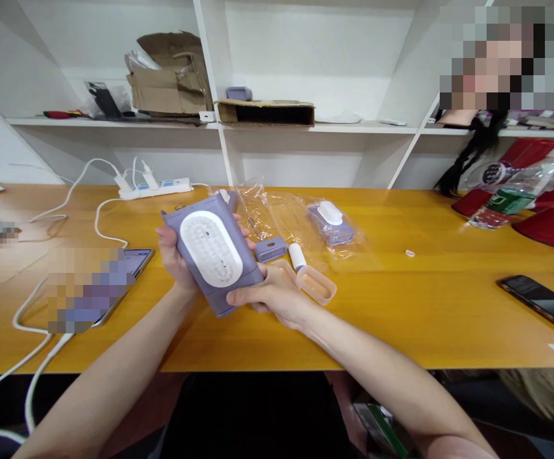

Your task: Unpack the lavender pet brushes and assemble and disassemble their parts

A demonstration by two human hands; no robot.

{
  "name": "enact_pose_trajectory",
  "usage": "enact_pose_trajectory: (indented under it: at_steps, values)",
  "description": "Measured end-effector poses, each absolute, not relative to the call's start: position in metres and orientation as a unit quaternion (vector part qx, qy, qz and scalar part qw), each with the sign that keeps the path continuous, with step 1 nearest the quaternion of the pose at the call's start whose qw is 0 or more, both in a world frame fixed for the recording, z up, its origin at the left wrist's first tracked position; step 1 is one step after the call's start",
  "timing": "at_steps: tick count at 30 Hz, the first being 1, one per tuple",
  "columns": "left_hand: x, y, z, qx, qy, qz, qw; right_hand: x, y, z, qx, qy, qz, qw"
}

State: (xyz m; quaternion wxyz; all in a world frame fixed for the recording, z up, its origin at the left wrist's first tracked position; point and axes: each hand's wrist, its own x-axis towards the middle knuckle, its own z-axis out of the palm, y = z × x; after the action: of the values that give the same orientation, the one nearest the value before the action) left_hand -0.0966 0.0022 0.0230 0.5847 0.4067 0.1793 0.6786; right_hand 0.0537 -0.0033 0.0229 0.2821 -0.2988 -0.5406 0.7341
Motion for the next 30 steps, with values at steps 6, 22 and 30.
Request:
enact_pose_trajectory:
  at_steps: [6, 22, 30]
  values:
    - [-0.091, 0.0, 0.02, 0.386, 0.221, 0.676, 0.588, 0.056, 0.001, 0.022, -0.337, -0.544, 0.728, 0.245]
    - [-0.094, -0.003, 0.031, 0.386, 0.2, 0.669, 0.604, 0.05, -0.008, 0.025, -0.273, -0.539, 0.737, 0.303]
    - [-0.089, 0.004, 0.036, 0.374, 0.155, 0.668, 0.624, 0.045, -0.002, 0.024, -0.283, -0.495, 0.745, 0.347]
